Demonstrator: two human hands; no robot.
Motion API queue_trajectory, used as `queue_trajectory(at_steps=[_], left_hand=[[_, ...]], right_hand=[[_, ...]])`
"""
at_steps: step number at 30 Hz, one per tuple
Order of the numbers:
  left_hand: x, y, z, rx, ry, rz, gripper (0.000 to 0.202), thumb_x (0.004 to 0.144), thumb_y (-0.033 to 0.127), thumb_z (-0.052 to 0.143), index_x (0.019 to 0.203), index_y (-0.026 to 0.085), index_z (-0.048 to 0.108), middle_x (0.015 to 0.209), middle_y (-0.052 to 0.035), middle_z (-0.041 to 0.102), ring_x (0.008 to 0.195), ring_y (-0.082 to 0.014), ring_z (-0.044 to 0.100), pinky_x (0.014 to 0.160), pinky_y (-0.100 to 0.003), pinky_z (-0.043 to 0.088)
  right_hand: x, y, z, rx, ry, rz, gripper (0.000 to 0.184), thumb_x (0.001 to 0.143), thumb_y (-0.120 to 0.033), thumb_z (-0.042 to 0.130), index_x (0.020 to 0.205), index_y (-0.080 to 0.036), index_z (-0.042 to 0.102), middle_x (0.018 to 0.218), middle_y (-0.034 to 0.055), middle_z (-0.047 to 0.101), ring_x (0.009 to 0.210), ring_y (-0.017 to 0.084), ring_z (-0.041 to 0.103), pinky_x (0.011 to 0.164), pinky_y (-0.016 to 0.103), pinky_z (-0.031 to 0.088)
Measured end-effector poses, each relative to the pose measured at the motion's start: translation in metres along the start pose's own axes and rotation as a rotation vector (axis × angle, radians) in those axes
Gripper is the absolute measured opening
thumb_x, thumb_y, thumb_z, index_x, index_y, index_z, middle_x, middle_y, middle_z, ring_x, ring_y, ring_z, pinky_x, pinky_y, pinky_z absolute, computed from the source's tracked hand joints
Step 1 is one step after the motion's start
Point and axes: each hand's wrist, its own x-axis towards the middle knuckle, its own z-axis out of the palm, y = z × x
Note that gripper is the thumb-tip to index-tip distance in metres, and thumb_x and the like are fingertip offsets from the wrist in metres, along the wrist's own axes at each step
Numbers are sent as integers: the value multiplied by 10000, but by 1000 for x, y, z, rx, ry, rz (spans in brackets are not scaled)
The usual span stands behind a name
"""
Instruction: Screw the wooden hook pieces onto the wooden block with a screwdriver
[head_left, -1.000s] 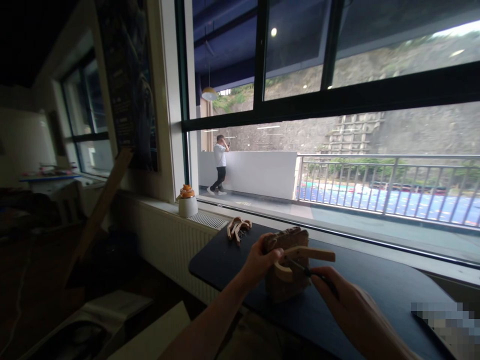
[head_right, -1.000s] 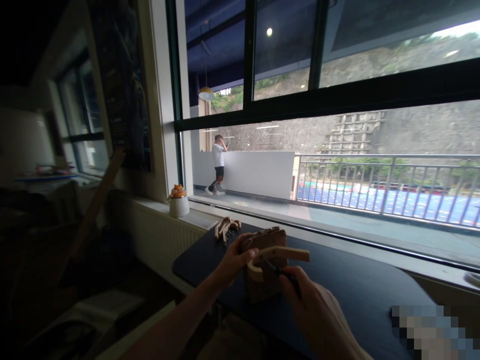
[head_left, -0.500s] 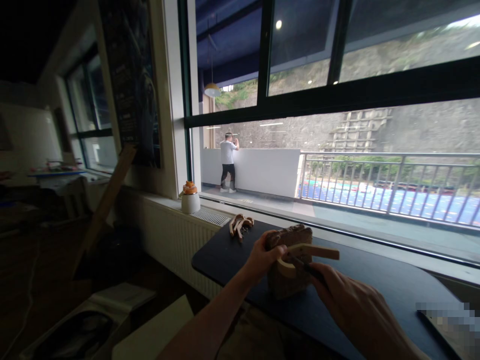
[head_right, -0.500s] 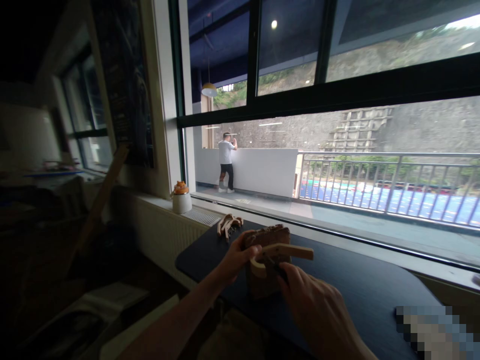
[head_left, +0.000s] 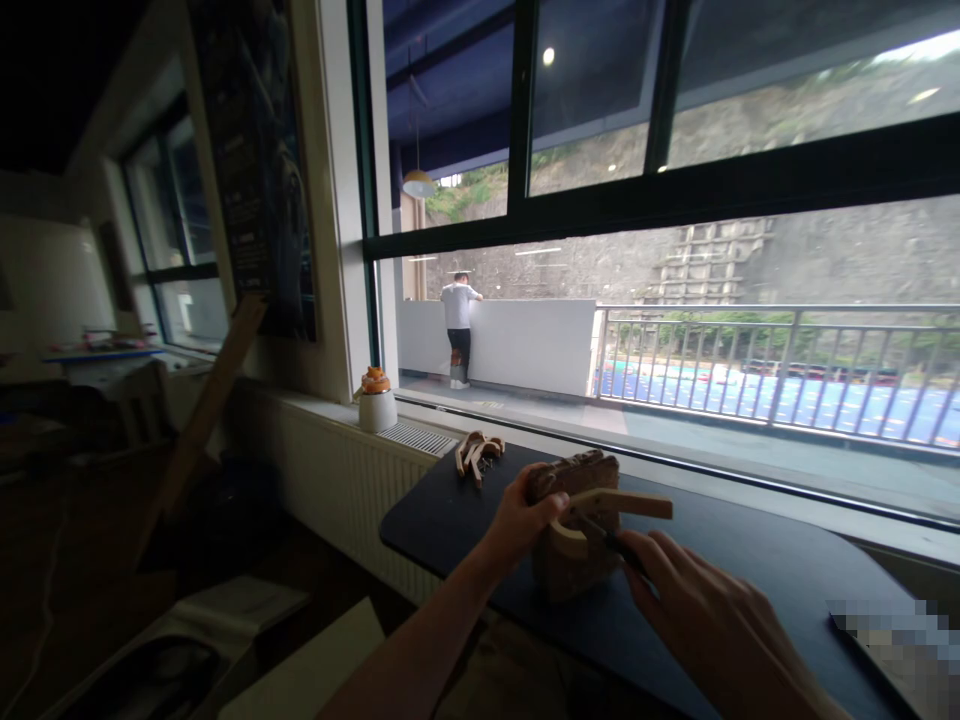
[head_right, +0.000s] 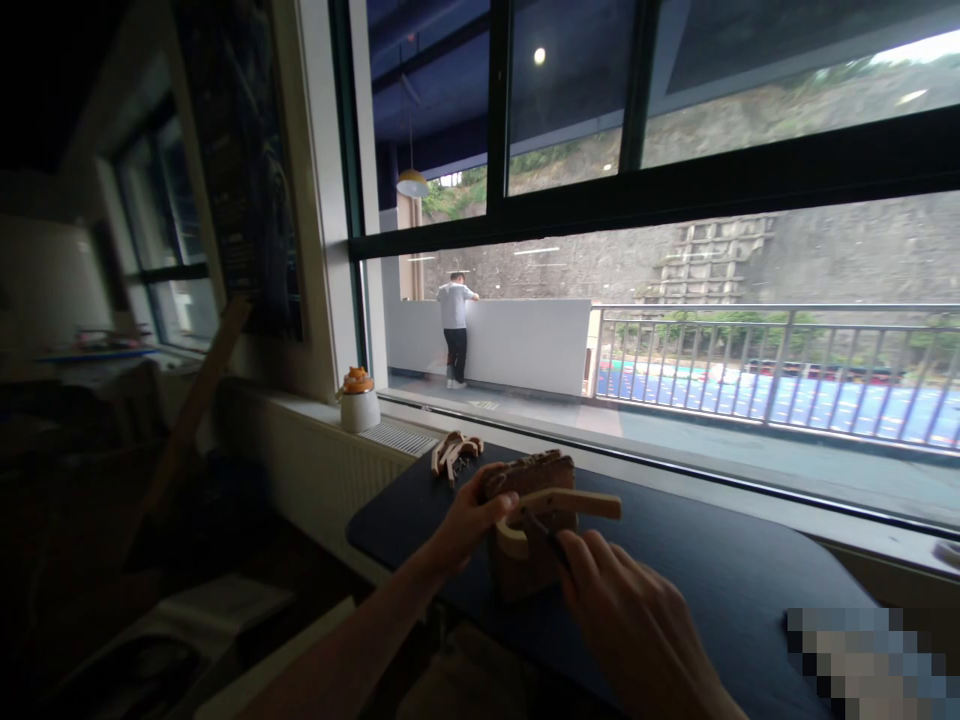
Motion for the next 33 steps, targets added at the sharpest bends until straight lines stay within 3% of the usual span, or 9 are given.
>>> queue_trajectory(at_steps=[3, 6, 13, 16, 19, 22, 26, 29, 33], left_hand=[[0, 0, 0, 21, 4, 6, 398, 715, 257, 707, 1082, 161, 585, 1004, -60, 671, 922, -214, 611, 807, -302, 488], [0, 0, 0, 4, 1, -4, 402, 714, 270, 711, 1080, 162, 583, 1002, -60, 671, 907, -212, 614, 794, -302, 492], [1, -4, 0, 48, -7, 18, 398, 726, 234, 697, 1098, 171, 568, 1000, -47, 665, 897, -194, 609, 784, -281, 488], [1, -4, 0, 56, -9, 10, 396, 730, 233, 692, 1100, 170, 565, 1005, -48, 663, 900, -194, 610, 780, -277, 489], [1, -4, 0, 66, -16, 17, 387, 736, 235, 689, 1097, 170, 567, 1007, -50, 663, 908, -197, 611, 784, -279, 489], [1, -4, 0, 62, -27, 22, 389, 739, 245, 690, 1099, 170, 564, 1008, -53, 665, 910, -202, 612, 790, -287, 492], [1, -4, 0, 64, -32, 18, 402, 737, 270, 698, 1103, 175, 564, 1026, -57, 665, 933, -212, 612, 809, -300, 494], [1, -4, 1, 71, 7, 8, 408, 728, 284, 705, 1099, 181, 571, 1025, -52, 666, 933, -213, 614, 814, -303, 494], [-1, -3, 2, 53, 15, 9, 395, 726, 269, 703, 1090, 175, 579, 1003, -51, 671, 911, -205, 617, 799, -290, 494]], right_hand=[[0, -3, 3, -123, 60, -153, 206, 912, -128, 385, 1036, -186, 538, 709, -6, 591, 580, 145, 594, 514, 271, 377], [-1, -4, 8, -113, 59, -167, 202, 911, -122, 403, 1058, -160, 535, 710, 1, 598, 582, 143, 594, 518, 270, 379], [-3, 0, 10, 362, -210, 337, 194, 945, -374, 393, 986, -250, 536, 744, -36, 696, 619, 151, 668, 499, 242, 433], [-3, 3, 8, 504, -252, 429, 255, 943, -442, 367, 965, -257, 542, 796, -34, 701, 688, 146, 672, 575, 233, 480], [-4, 3, 6, 382, -259, 357, 219, 931, -397, 407, 1039, -252, 529, 758, -40, 693, 623, 150, 665, 511, 234, 460], [-4, 1, 2, 141, -132, 122, 279, 902, -221, 427, 1176, -210, 480, 842, -3, 692, 628, 150, 663, 490, 236, 439], [-3, -2, -1, -133, 31, -157, 364, 826, -13, 339, 1111, -150, 518, 753, 15, 634, 571, 145, 618, 475, 252, 400], [-2, -4, 2, -132, 52, -163, 307, 841, -28, 359, 1067, -150, 528, 701, 0, 625, 536, 144, 607, 474, 260, 385], [-1, -4, 5, 80, -80, 48, 157, 924, -234, 422, 1030, -216, 536, 722, -18, 683, 528, 155, 643, 436, 256, 364]])
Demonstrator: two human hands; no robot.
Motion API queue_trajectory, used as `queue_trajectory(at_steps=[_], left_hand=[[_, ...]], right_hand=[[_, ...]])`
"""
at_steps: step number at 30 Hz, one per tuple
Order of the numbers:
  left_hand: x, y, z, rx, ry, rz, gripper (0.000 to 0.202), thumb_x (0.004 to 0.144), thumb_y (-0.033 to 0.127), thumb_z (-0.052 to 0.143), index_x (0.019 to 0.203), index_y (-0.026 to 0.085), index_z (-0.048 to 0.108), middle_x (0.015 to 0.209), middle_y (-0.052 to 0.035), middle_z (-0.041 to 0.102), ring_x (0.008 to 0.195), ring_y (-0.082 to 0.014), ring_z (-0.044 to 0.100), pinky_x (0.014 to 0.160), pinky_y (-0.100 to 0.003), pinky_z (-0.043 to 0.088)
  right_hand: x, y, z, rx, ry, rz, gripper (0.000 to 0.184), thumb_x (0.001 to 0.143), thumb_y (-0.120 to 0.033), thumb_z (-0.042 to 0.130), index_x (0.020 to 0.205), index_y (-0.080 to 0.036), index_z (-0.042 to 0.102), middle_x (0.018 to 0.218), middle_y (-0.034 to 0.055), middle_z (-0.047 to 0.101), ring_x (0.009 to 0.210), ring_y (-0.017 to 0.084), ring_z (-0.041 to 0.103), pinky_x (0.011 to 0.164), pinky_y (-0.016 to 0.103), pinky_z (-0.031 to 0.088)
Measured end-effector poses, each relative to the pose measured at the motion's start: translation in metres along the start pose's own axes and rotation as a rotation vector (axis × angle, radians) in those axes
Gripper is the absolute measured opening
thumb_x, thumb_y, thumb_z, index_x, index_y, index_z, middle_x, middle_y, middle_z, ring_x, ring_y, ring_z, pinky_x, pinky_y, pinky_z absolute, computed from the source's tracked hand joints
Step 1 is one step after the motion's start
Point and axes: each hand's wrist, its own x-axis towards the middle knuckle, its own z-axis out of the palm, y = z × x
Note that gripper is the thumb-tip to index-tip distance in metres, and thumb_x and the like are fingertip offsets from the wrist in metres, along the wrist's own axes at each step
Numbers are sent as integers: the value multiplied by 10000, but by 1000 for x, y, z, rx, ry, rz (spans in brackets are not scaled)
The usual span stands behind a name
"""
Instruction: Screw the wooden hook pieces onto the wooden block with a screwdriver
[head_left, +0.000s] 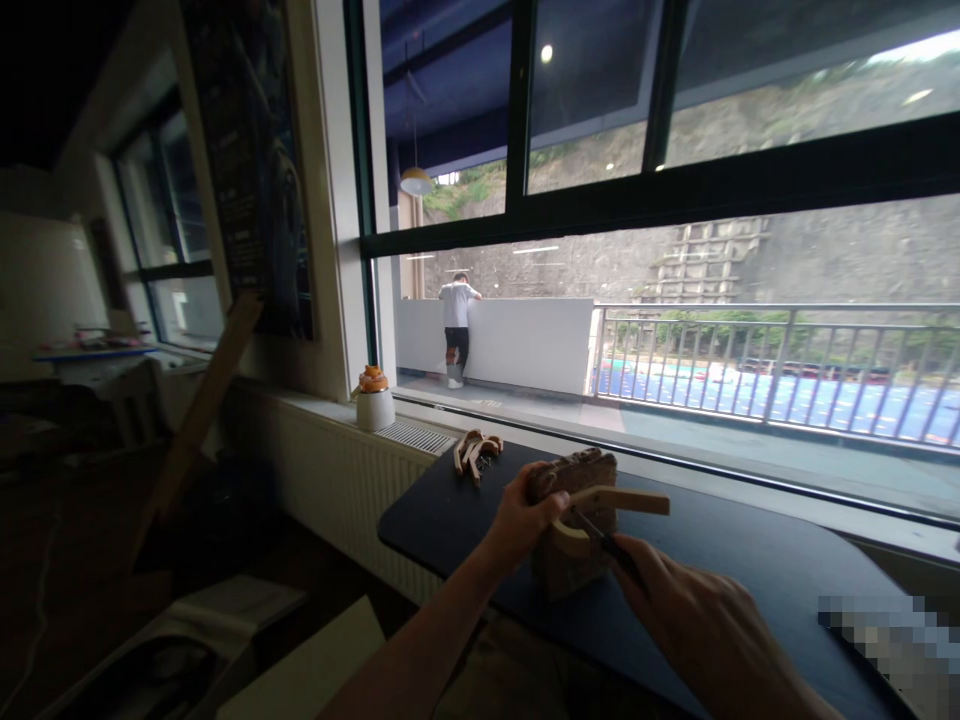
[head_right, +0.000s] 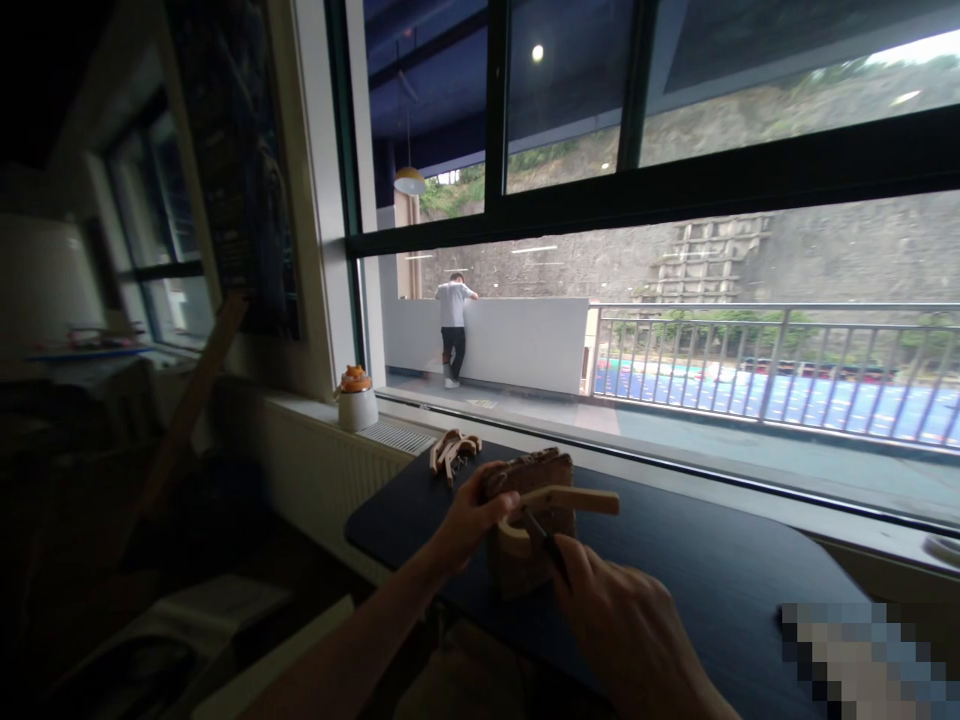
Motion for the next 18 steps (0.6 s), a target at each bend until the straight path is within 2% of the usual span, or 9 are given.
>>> queue_trajectory(at_steps=[4, 7, 10, 13, 16, 18], left_hand=[[-2, 2, 0, -18, 11, -8, 411, 715, 278, 717, 1089, 178, 580, 994, -49, 672, 905, -207, 619, 792, -293, 499], [-2, 3, 0, -16, 13, -15, 417, 720, 288, 716, 1095, 175, 573, 1000, -53, 670, 909, -211, 620, 794, -300, 503], [-2, 3, 0, -9, 3, -9, 404, 730, 285, 704, 1094, 169, 574, 1006, -57, 671, 920, -214, 620, 803, -303, 501], [-1, 3, 1, -18, -14, 7, 399, 732, 272, 701, 1097, 168, 577, 1007, -55, 673, 923, -212, 618, 813, -303, 497], [-1, 2, 2, -36, -26, 13, 395, 733, 259, 700, 1097, 170, 578, 1009, -53, 674, 919, -205, 617, 815, -300, 493], [-1, 2, 1, -31, -13, 12, 393, 730, 258, 701, 1094, 172, 581, 1008, -52, 674, 921, -205, 617, 814, -300, 491]], right_hand=[[-1, 2, 0, 320, -187, 292, 234, 945, -406, 381, 952, -251, 555, 717, -27, 695, 619, 172, 674, 501, 255, 434], [-1, 5, 1, 422, -275, 371, 288, 945, -454, 348, 915, -257, 556, 738, -24, 693, 649, 167, 669, 545, 261, 460], [0, 6, -1, 233, -240, 309, 224, 929, -407, 405, 1046, -262, 529, 706, -40, 686, 584, 178, 662, 485, 266, 426], [2, 5, -6, 20, -84, 128, 280, 911, -276, 438, 1189, -249, 454, 819, -17, 703, 606, 178, 672, 471, 260, 407], [3, 5, -8, -84, 13, -36, 247, 920, -192, 391, 1149, -235, 472, 897, 8, 688, 625, 153, 665, 485, 250, 401], [5, 4, -8, -100, 34, -83, 226, 928, -186, 381, 1125, -223, 485, 871, 8, 677, 612, 140, 654, 488, 246, 393]])
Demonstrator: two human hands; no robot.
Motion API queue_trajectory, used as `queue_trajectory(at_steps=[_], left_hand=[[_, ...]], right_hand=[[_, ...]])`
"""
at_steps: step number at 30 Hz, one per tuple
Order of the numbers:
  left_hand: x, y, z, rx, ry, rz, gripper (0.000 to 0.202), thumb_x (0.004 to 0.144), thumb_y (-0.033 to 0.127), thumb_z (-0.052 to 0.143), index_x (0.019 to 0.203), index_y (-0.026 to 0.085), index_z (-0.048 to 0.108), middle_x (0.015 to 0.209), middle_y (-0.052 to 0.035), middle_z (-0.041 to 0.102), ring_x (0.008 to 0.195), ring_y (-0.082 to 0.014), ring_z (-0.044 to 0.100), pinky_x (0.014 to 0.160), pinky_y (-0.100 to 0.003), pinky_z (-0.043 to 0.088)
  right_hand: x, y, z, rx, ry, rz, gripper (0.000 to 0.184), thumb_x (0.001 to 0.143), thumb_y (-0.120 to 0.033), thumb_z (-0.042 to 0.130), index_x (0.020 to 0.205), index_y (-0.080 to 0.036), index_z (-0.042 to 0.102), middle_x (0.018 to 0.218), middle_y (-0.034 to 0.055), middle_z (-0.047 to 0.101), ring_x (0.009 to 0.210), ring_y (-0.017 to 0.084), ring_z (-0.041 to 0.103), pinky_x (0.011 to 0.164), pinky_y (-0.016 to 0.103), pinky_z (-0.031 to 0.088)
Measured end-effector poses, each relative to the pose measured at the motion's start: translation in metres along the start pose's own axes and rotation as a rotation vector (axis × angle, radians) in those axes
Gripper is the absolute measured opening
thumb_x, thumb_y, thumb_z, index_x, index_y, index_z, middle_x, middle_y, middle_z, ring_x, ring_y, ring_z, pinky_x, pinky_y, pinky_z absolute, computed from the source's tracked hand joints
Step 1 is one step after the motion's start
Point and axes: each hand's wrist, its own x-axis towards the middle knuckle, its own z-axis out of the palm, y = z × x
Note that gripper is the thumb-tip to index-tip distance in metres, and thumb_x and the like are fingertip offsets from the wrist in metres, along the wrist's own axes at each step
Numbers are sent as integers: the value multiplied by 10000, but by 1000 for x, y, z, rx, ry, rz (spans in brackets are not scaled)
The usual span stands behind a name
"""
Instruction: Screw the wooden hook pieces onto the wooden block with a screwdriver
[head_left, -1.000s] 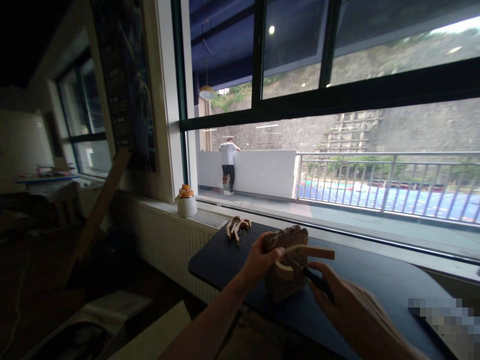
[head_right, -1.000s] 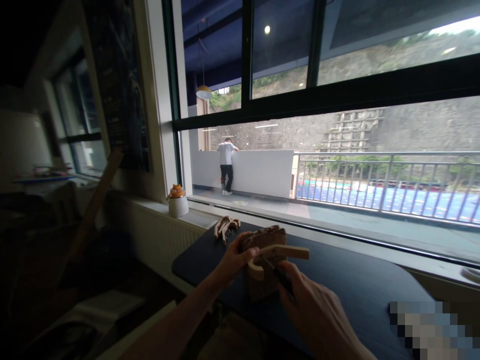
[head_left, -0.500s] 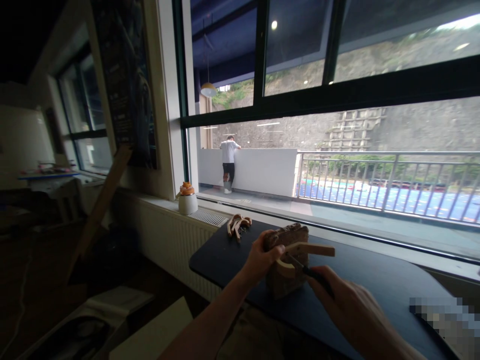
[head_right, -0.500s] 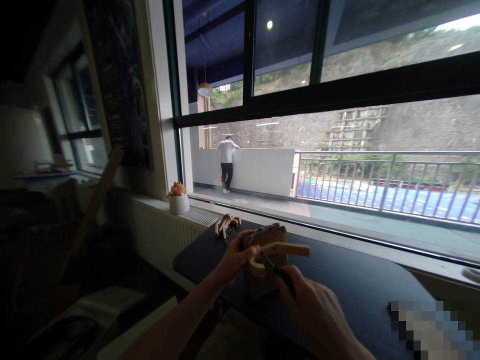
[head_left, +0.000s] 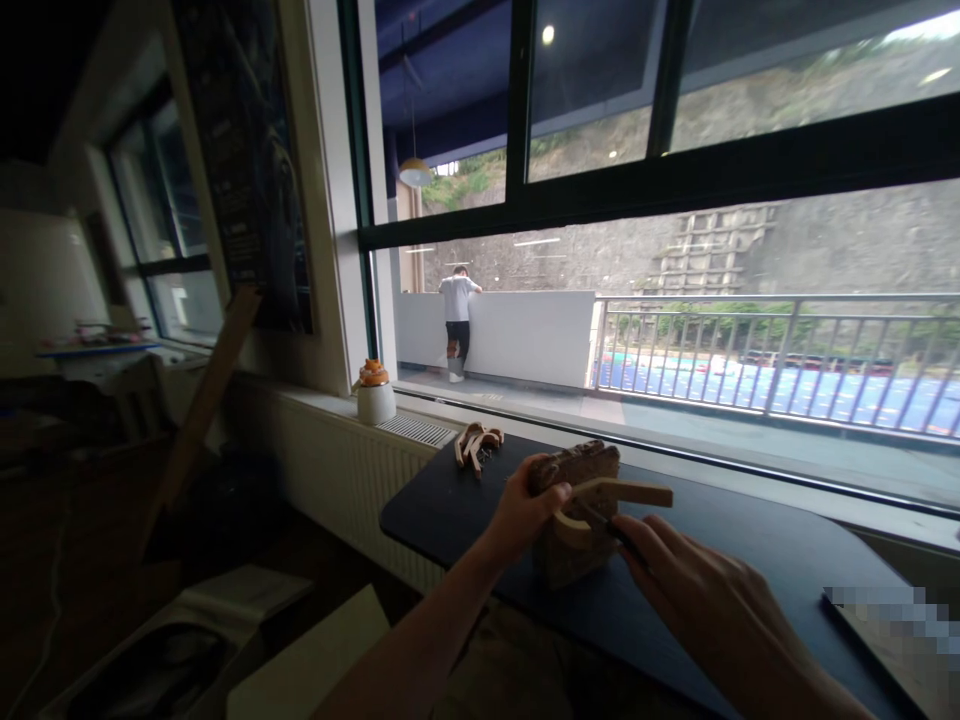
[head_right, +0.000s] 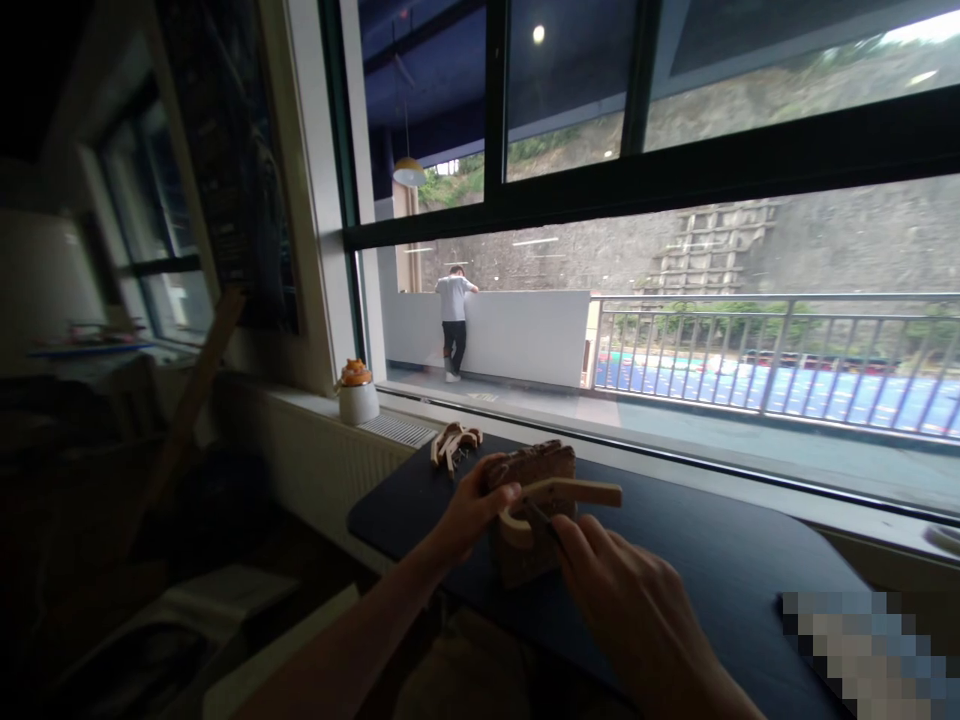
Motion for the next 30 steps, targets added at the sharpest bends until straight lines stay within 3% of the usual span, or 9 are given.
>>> queue_trajectory(at_steps=[8, 15, 20, 23, 27, 30], left_hand=[[-1, -1, -2, 11, 38, -15, 377, 714, 276, 708, 1061, 177, 596, 956, -38, 669, 885, -198, 618, 795, -292, 491], [-1, 1, 0, -23, 42, -27, 379, 696, 281, 719, 1041, 170, 608, 959, -46, 671, 880, -204, 617, 791, -303, 493], [0, 0, -1, -46, 63, -23, 364, 707, 267, 711, 1036, 157, 601, 945, -48, 668, 854, -190, 613, 771, -294, 490], [1, -1, -2, -45, 72, -23, 353, 705, 271, 711, 1021, 154, 606, 925, -44, 666, 839, -185, 613, 755, -286, 489], [0, -3, -3, -42, 73, -19, 360, 705, 285, 715, 1028, 165, 608, 913, -30, 661, 838, -179, 610, 756, -278, 482], [-1, -2, -2, -41, 71, -19, 351, 705, 291, 717, 1020, 178, 612, 899, -15, 656, 835, -174, 604, 755, -271, 474]], right_hand=[[12, -2, -6, 98, -60, 73, 141, 929, -291, 406, 981, -237, 526, 707, -30, 685, 532, 158, 647, 452, 260, 347], [16, 9, -2, 281, -254, 328, 240, 895, -422, 434, 1003, -257, 572, 701, -19, 685, 564, 163, 638, 478, 246, 377], [26, 9, -2, 258, -313, 375, 285, 872, -429, 427, 1037, -250, 576, 691, -12, 678, 526, 171, 606, 455, 254, 342], [26, 4, -5, 188, -255, 297, 294, 846, -344, 457, 1107, -242, 548, 728, -14, 688, 504, 165, 596, 451, 256, 317], [20, 0, -9, 30, -67, 77, 221, 875, -255, 422, 1030, -215, 573, 824, 20, 694, 584, 163, 630, 480, 261, 336], [13, 1, -8, -14, -57, 19, 227, 920, -253, 387, 1001, -208, 595, 798, 37, 672, 600, 163, 618, 505, 268, 334]])
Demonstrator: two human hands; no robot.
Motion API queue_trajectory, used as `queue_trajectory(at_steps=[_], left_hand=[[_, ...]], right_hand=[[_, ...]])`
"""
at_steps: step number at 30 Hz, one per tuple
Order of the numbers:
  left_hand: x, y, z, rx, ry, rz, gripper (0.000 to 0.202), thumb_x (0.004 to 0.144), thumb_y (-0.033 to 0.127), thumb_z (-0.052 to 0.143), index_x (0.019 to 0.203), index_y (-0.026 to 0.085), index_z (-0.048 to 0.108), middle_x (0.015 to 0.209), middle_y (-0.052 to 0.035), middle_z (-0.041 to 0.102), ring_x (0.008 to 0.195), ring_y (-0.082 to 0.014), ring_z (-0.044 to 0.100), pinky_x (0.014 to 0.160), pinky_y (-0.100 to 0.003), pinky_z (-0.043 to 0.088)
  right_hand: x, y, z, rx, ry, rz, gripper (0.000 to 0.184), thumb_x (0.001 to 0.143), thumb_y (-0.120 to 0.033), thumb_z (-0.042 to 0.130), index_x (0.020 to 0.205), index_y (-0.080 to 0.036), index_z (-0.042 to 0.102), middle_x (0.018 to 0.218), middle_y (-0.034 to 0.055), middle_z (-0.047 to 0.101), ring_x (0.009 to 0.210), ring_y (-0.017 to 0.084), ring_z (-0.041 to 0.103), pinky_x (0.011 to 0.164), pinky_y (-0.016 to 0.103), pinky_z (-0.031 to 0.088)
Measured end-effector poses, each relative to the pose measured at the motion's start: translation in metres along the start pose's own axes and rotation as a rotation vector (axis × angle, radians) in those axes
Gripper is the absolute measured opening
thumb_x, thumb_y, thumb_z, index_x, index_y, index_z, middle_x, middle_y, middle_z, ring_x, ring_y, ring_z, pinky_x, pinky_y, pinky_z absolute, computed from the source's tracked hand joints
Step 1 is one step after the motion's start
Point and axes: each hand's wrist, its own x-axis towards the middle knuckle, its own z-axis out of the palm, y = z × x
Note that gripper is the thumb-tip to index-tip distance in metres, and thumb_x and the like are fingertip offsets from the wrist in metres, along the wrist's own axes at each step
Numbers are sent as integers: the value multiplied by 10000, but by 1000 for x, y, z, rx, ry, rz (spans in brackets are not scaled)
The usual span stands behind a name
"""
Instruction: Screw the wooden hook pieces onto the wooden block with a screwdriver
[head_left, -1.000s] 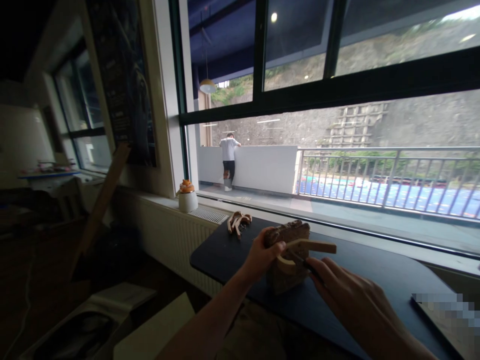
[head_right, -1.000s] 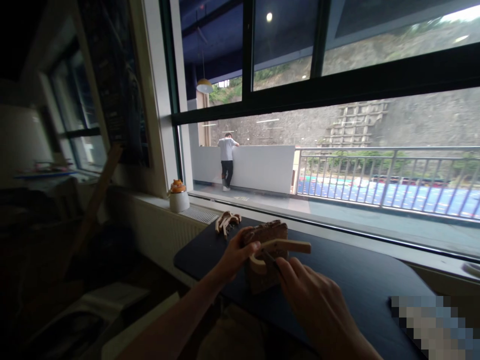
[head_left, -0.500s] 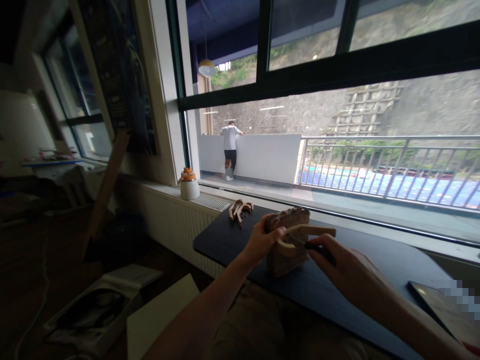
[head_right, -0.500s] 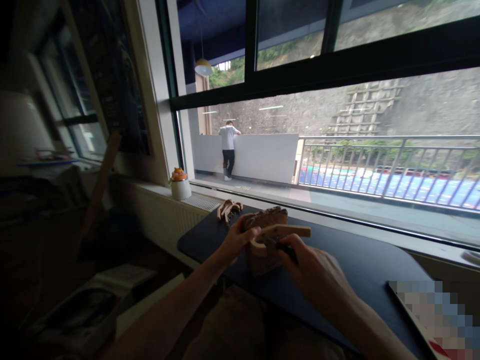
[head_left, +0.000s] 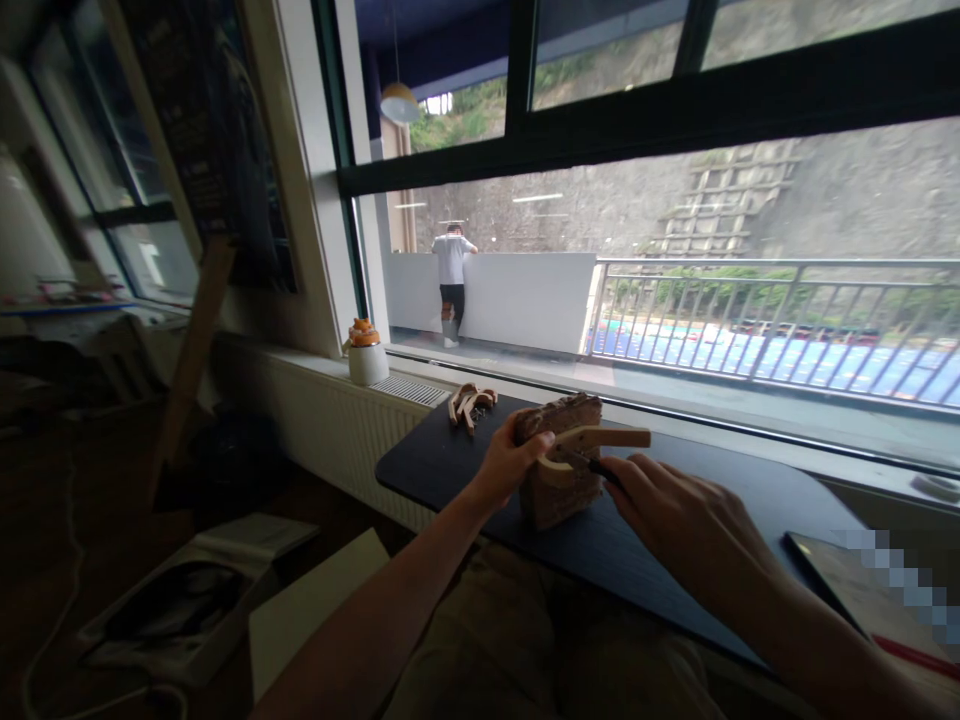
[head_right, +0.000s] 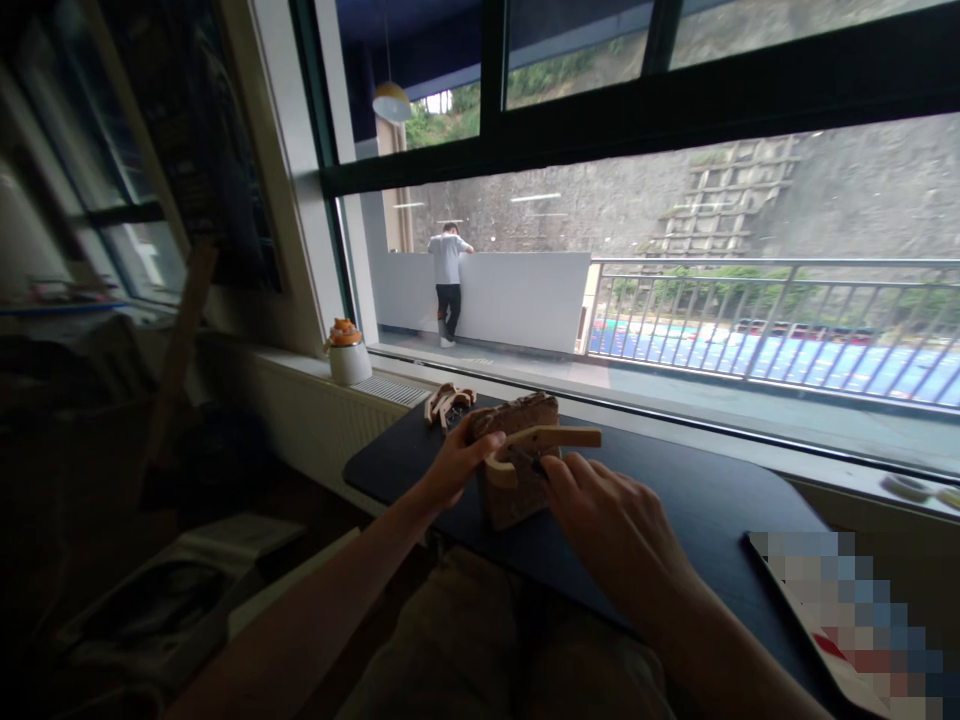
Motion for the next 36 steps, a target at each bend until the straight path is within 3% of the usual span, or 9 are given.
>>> queue_trajectory(at_steps=[12, 15, 19, 22, 26, 29, 33, 36], left_hand=[[1, -1, 1, 21, -42, 23, 352, 717, 250, 706, 1046, 176, 606, 941, -23, 660, 872, -179, 606, 774, -269, 477], [1, 0, 1, 20, -47, 18, 348, 722, 261, 700, 1046, 178, 603, 944, -25, 660, 868, -182, 606, 771, -276, 476], [0, 2, 2, 28, -45, 0, 344, 728, 256, 690, 1047, 171, 595, 907, -24, 651, 836, -174, 604, 744, -264, 479], [0, 2, 3, 63, -57, 21, 335, 731, 254, 690, 1042, 171, 598, 922, -29, 650, 861, -179, 602, 770, -268, 482], [-1, 1, 3, 88, -67, 42, 331, 744, 257, 683, 1055, 182, 598, 960, -31, 653, 887, -184, 603, 801, -279, 484], [-1, 1, 3, 81, -59, 43, 315, 746, 251, 679, 1045, 187, 602, 959, -25, 652, 894, -180, 599, 801, -271, 480], [-1, 0, 3, 59, -47, 17, 324, 736, 245, 679, 1045, 191, 595, 939, -19, 648, 875, -173, 596, 782, -265, 476], [0, 1, 2, 70, -31, 8, 343, 733, 244, 681, 1059, 194, 588, 955, -22, 644, 886, -178, 594, 786, -273, 474]], right_hand=[[-15, -2, 13, 263, -186, 305, 278, 952, -389, 348, 994, -219, 564, 691, -10, 696, 576, 160, 656, 488, 243, 393], [-14, -5, 12, 255, -207, 328, 266, 938, -394, 373, 1025, -222, 556, 689, -10, 693, 544, 171, 642, 456, 256, 350], [-11, -6, 6, 47, -71, 139, 241, 910, -289, 423, 1113, -223, 534, 830, 10, 686, 580, 163, 625, 469, 271, 301], [-8, -3, 1, -137, 47, -72, 212, 913, -193, 400, 1035, -208, 573, 737, 3, 610, 576, 147, 571, 518, 280, 310], [-6, 0, 2, -131, 119, -137, 172, 920, -190, 429, 972, -183, 593, 694, -1, 603, 590, 146, 570, 556, 281, 327], [-9, 0, 7, -27, 103, -46, 197, 936, -267, 433, 971, -184, 609, 702, 5, 659, 541, 145, 591, 531, 280, 331], [-13, 4, 14, 360, -123, 323, 275, 907, -417, 452, 985, -223, 632, 727, 11, 701, 606, 189, 647, 516, 274, 379], [-13, 10, 19, 526, -202, 436, 349, 917, -466, 398, 924, -220, 645, 739, 13, 706, 652, 174, 657, 556, 256, 456]])
